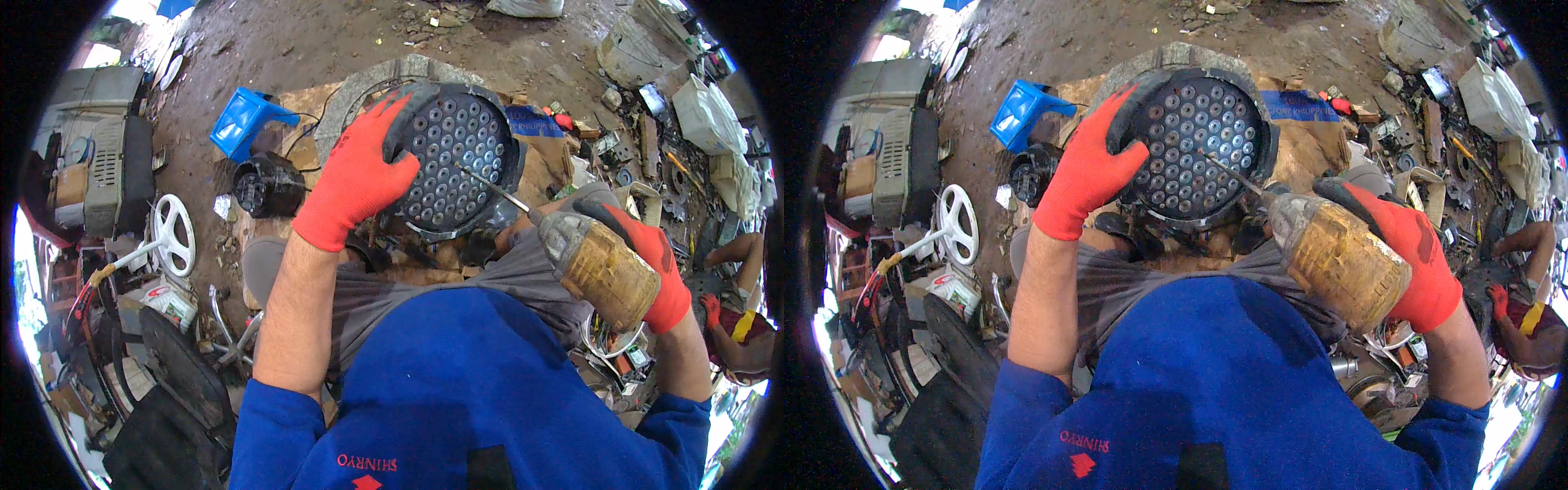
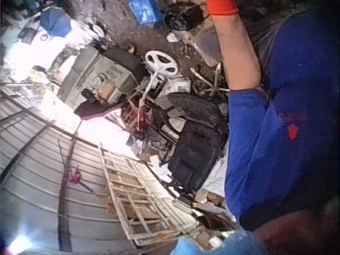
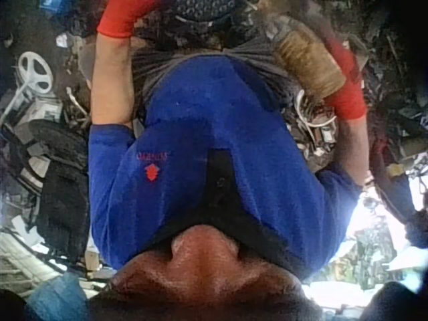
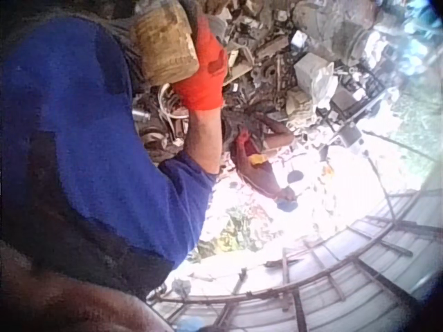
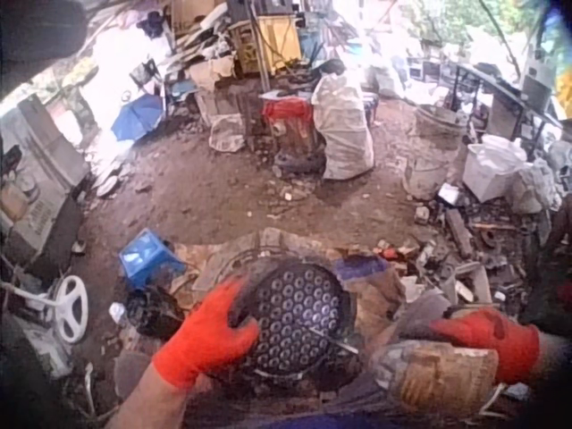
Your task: The person sits on the ground and uses a power drill to work on a circular metal part with multiple holes. They hold the part with one hand and operate the drill with the other, occasionally adjusting the part's position. The person then places the part down and picks up a white bag.
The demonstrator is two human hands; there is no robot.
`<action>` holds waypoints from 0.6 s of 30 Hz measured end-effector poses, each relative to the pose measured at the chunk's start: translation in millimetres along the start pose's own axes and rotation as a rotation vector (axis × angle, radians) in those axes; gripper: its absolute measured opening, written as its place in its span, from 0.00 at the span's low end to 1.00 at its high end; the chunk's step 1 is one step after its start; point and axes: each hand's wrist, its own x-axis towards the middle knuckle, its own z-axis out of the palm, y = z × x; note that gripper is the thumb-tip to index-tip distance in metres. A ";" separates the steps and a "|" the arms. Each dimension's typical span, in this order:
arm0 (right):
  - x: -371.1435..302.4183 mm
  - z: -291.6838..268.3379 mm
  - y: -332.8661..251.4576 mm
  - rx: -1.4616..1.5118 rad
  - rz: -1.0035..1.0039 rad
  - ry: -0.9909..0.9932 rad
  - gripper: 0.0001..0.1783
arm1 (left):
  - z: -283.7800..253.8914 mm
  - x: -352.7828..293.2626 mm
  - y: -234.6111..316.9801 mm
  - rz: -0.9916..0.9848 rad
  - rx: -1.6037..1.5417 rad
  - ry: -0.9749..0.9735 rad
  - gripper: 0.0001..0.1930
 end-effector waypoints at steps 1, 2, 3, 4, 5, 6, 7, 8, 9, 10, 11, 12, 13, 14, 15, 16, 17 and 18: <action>-0.8 1.0 3.4 0.007 0.008 0.001 0.43 | -0.5 -0.5 0.4 0.000 0.020 0.007 0.34; -0.8 0.6 3.6 0.012 0.017 -0.006 0.43 | -0.5 -2.0 0.6 0.001 0.040 0.015 0.34; -0.6 0.4 3.6 0.016 0.025 -0.014 0.43 | -0.2 -3.8 0.1 -0.001 0.059 0.023 0.34; 0.1 -1.1 1.4 0.017 0.032 -0.030 0.43 | 0.0 -4.0 -0.6 -0.007 0.050 0.026 0.34; 0.8 -1.8 -0.5 0.019 0.040 -0.046 0.43 | 0.3 -3.8 -1.1 -0.012 0.040 0.029 0.34; 1.2 -0.9 -1.6 0.015 0.031 -0.032 0.43 | 0.7 -3.8 -1.6 -0.018 0.030 0.031 0.34; 1.5 0.3 -2.7 0.010 0.022 -0.018 0.43 | 0.5 -4.0 -1.6 -0.016 0.030 0.030 0.34; 1.7 0.9 -3.5 0.006 0.013 -0.004 0.43 | 0.3 -4.2 -1.4 -0.013 0.031 0.030 0.34; 1.8 0.6 -4.1 0.024 0.024 -0.014 0.44 | 0.4 -4.1 -1.4 -0.009 0.031 0.028 0.34; 2.1 -0.2 -4.7 0.043 0.036 -0.024 0.44 | 0.7 -4.2 -1.9 -0.001 0.032 0.027 0.34; 2.1 -0.7 -5.0 0.062 0.047 -0.034 0.44 | 1.2 -4.4 -2.8 0.007 0.033 0.027 0.34; 1.6 -0.5 -4.8 0.061 0.059 -0.048 0.44 | 1.4 -4.5 -3.3 0.014 0.035 0.025 0.34; 0.6 -0.2 -4.4 0.061 0.071 -0.061 0.44 | 1.5 -4.6 -3.3 0.013 0.041 0.031 0.34; -0.7 1.7 -3.9 0.067 0.069 -0.053 0.44 | 1.6 -4.7 -3.1 0.013 0.046 0.037 0.34; -2.3 3.4 -3.5 0.070 0.069 -0.044 0.44 | 2.6 -4.2 -2.3 0.016 0.049 0.041 0.34; -4.1 8.4 -2.1 0.080 0.055 -0.014 0.44 | 2.8 -3.6 -1.2 0.011 0.028 0.030 0.34; -5.5 9.7 -1.9 0.076 0.046 0.001 0.44 | 2.2 -3.0 0.4 0.006 0.006 0.019 0.34; -5.6 11.8 -0.9 0.077 0.030 0.011 0.44 | 0.7 -3.7 0.9 -0.006 -0.010 0.011 0.34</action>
